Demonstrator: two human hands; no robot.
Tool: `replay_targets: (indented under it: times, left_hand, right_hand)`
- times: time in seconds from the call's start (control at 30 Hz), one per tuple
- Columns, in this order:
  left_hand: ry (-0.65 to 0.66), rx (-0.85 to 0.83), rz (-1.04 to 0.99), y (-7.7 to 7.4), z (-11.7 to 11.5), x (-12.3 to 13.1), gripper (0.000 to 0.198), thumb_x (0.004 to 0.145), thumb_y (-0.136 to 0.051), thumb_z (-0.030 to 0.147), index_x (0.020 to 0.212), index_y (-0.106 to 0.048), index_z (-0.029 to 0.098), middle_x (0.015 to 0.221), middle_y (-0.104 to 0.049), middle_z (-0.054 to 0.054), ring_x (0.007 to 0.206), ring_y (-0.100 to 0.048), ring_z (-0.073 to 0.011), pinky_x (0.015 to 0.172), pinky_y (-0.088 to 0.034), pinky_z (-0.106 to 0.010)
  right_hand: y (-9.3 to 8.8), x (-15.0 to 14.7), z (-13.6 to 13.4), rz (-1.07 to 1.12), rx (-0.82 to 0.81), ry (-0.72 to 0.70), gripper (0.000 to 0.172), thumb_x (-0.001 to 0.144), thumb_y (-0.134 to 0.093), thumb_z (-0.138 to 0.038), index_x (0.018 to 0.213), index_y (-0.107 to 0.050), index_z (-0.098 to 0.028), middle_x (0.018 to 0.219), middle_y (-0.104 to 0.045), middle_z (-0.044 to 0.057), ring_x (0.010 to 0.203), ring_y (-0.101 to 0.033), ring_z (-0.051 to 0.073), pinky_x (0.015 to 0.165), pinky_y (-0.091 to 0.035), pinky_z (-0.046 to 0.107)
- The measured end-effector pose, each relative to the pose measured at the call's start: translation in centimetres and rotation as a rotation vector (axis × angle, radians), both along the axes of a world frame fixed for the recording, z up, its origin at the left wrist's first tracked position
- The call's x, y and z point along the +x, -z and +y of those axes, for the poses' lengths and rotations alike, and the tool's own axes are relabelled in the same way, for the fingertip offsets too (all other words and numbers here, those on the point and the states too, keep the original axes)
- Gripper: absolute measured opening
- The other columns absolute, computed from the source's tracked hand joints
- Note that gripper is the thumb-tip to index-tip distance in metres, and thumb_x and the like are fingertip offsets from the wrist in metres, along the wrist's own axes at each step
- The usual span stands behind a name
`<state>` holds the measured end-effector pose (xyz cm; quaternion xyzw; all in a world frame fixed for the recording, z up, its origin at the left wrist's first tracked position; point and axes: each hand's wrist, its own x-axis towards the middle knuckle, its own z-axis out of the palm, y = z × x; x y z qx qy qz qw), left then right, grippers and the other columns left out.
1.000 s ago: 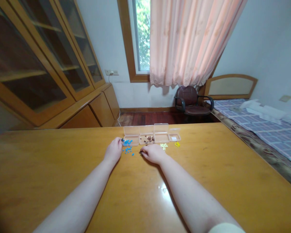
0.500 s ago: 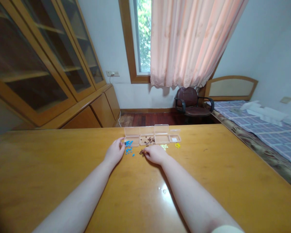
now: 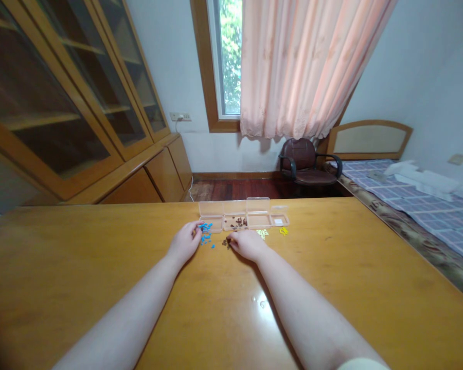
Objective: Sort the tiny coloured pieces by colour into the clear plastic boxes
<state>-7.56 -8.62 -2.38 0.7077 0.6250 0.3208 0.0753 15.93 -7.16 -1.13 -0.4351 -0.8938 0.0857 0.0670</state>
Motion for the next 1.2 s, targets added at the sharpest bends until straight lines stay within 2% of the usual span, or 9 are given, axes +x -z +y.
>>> replay_targets:
  times: [0.17,0.4,0.63,0.73,0.9,1.1,1.2]
  left_hand:
    - [0.015,0.006,-0.001,0.0,0.0,0.0,0.029,0.085,-0.041,0.023,0.106,-0.06,0.018,0.105,-0.065,-0.006,0.096,-0.06,-0.0177,0.087,-0.047,-0.031]
    - [0.013,0.011,-0.005,0.0,0.1,0.0,0.028,0.085,-0.041,0.023,0.104,-0.061,0.019,0.105,-0.065,-0.005,0.097,-0.059,-0.0173,0.087,-0.047,-0.03]
    - [0.003,-0.018,0.016,-0.3,0.0,0.0,0.028,0.086,-0.04,0.023,0.104,-0.06,0.019,0.104,-0.065,-0.005,0.095,-0.06,-0.0162,0.085,-0.046,-0.027]
    - [-0.033,-0.069,0.12,-0.9,-0.3,-0.1,0.028,0.087,-0.038,0.025,0.104,-0.06,0.019,0.103,-0.065,-0.006,0.093,-0.06,-0.0172,0.082,-0.046,-0.028]
    - [-0.023,-0.191,0.457,-2.1,-1.0,0.4,0.027,0.089,-0.037,0.029,0.093,-0.062,0.02,0.09,-0.065,-0.007,0.084,-0.061,-0.0205,0.076,-0.045,-0.032]
    - [0.085,-0.255,0.547,-1.9,-1.4,1.6,0.027,0.09,-0.039,0.031,0.106,-0.061,0.026,0.105,-0.062,-0.006,0.093,-0.06,-0.0201,0.079,-0.044,-0.031]
    - [0.089,-0.275,0.569,-1.6,-1.3,1.7,0.026,0.09,-0.039,0.03,0.104,-0.061,0.025,0.105,-0.061,-0.007,0.092,-0.06,-0.0207,0.078,-0.045,-0.032]
  right_hand:
    - [-0.1,0.1,0.1,-0.035,0.008,-0.02,0.03,0.09,-0.041,-0.03,0.107,-0.066,-0.029,0.097,-0.071,0.003,0.086,-0.063,0.018,0.072,-0.041,0.025]
    - [-0.6,-0.3,-0.2,-0.155,0.103,-0.025,0.03,0.09,-0.042,-0.029,0.089,-0.07,-0.02,0.085,-0.07,0.008,0.081,-0.063,0.02,0.071,-0.041,0.027]
    - [-0.5,-0.7,-0.3,-0.162,0.088,0.0,0.03,0.091,-0.04,-0.028,0.097,-0.069,-0.02,0.09,-0.07,0.009,0.084,-0.063,0.02,0.075,-0.042,0.027]
    - [-0.5,-0.7,-0.2,-0.178,0.082,0.013,0.03,0.091,-0.04,-0.026,0.094,-0.069,-0.019,0.09,-0.07,0.01,0.084,-0.063,0.02,0.074,-0.042,0.026]
    - [-0.3,-0.8,-0.1,-0.166,0.124,0.015,0.03,0.09,-0.041,-0.027,0.09,-0.07,-0.018,0.087,-0.071,0.009,0.081,-0.063,0.02,0.072,-0.042,0.026]
    - [0.0,-0.6,0.0,-0.136,0.154,0.014,0.03,0.09,-0.041,-0.027,0.09,-0.07,-0.018,0.085,-0.07,0.009,0.08,-0.063,0.019,0.071,-0.041,0.026]
    - [0.0,-0.5,-0.1,-0.131,0.149,0.017,0.03,0.089,-0.041,-0.026,0.089,-0.07,-0.018,0.085,-0.07,0.009,0.079,-0.062,0.019,0.071,-0.04,0.025]
